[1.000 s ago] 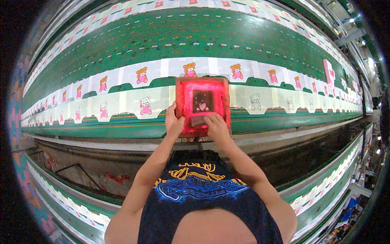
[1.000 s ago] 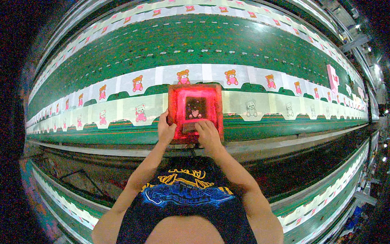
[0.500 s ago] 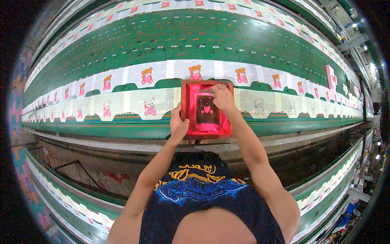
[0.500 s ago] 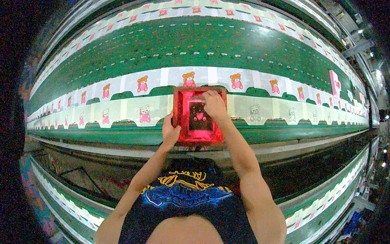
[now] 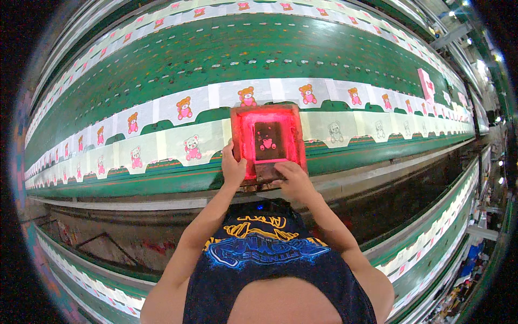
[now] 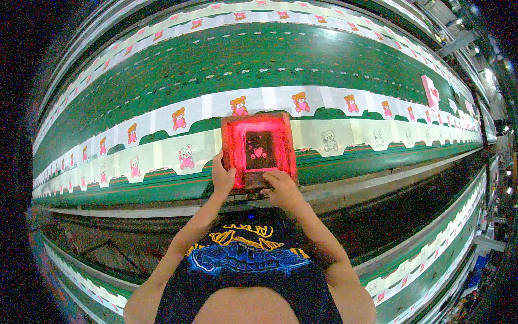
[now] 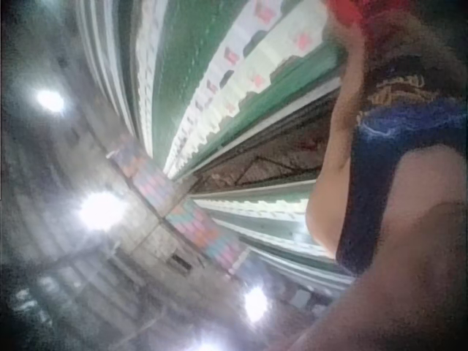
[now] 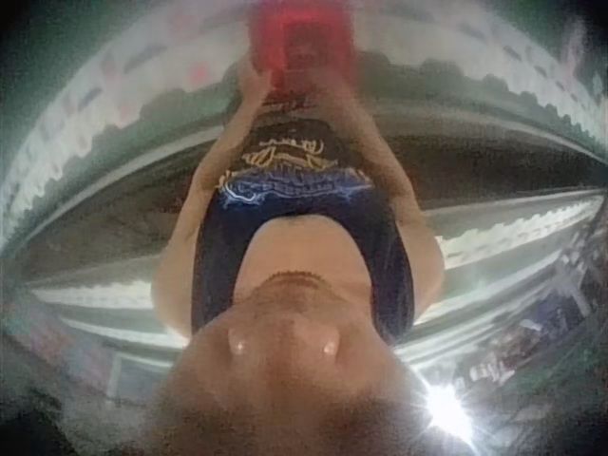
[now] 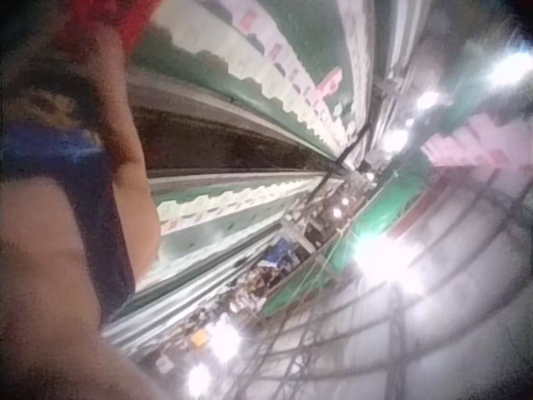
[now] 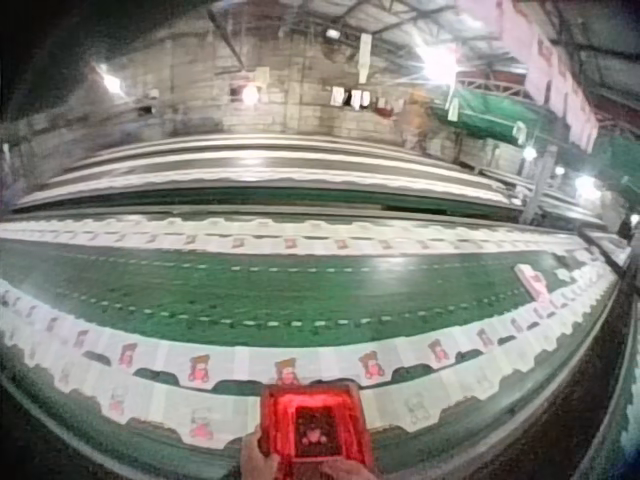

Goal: The person uses a red frame with a stencil to repeatedly apply a design onto a series of cloths moving along a conveyor belt. The person holds the frame steady and rubs the surface with a tool to transfer the pattern.

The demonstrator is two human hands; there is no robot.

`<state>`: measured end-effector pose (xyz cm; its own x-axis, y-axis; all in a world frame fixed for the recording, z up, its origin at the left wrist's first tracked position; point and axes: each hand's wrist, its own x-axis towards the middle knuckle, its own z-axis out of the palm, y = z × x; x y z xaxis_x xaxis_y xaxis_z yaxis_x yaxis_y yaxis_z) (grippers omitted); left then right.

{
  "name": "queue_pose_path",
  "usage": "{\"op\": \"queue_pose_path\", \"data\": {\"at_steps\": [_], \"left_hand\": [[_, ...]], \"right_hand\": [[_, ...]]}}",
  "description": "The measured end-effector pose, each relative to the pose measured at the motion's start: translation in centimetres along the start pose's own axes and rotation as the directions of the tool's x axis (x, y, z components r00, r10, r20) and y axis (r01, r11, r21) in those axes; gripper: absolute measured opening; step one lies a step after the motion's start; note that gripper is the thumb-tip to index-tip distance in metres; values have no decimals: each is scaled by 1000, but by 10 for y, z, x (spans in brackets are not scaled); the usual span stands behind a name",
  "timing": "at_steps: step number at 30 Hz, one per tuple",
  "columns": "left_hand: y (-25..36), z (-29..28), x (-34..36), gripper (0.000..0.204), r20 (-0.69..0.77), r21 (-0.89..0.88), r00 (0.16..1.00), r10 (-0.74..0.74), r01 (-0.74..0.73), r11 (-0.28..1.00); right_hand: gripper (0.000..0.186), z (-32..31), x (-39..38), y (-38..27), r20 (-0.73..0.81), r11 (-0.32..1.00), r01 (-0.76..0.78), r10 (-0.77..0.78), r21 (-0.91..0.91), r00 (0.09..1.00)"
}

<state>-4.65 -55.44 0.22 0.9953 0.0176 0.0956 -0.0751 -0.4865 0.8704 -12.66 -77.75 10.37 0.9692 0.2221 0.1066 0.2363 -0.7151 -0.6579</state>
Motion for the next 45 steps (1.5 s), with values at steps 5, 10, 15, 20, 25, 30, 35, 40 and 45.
{"op": "queue_pose_path", "data": {"at_steps": [5, 10, 15, 20, 25, 30, 35, 40, 45], "left_hand": [[10, 0, 1, 68, 15, -13, 1000, -25, 25, 1000], [12, 2, 0, 66, -41, 24, 999, 0, 1, 1000], [33, 29, -4, 67, -70, -14, 995, 70, -71, 997], [76, 110, -14, 68, -123, -4, 978, 167, -169, 986], [116, 189, -25, 70, -27, -206, 999, -33, 27, 978], [129, 233, -32, 68, -46, -127, 999, -22, 16, 992], [143, 237, -32, 66, -40, -64, 999, -34, 31, 997], [144, 242, -32, 66, -43, -24, 999, -20, 19, 1000], [145, 243, -32, 65, -34, 52, 999, -34, 36, 998]], "right_hand": [[36, -1, -6, 49, -458, 932, -358, 297, -49, 838], [31, 14, -15, 82, -358, 843, -487, 538, 230, 763], [29, -9, -27, 102, -441, 862, -432, 507, 265, 741], [30, -77, -52, 148, -452, 839, -477, 543, 260, 708], [34, -139, -79, 212, -442, 857, -479, 510, 190, 738], [35, -163, -95, 256, -383, 847, -490, 531, 207, 756], [40, -173, -98, 268, -298, 828, -504, 560, 248, 773], [41, -173, -101, 276, -305, 841, -482, 539, 246, 785], [41, -176, -106, 278, -270, 834, -494, 548, 244, 792]]}}
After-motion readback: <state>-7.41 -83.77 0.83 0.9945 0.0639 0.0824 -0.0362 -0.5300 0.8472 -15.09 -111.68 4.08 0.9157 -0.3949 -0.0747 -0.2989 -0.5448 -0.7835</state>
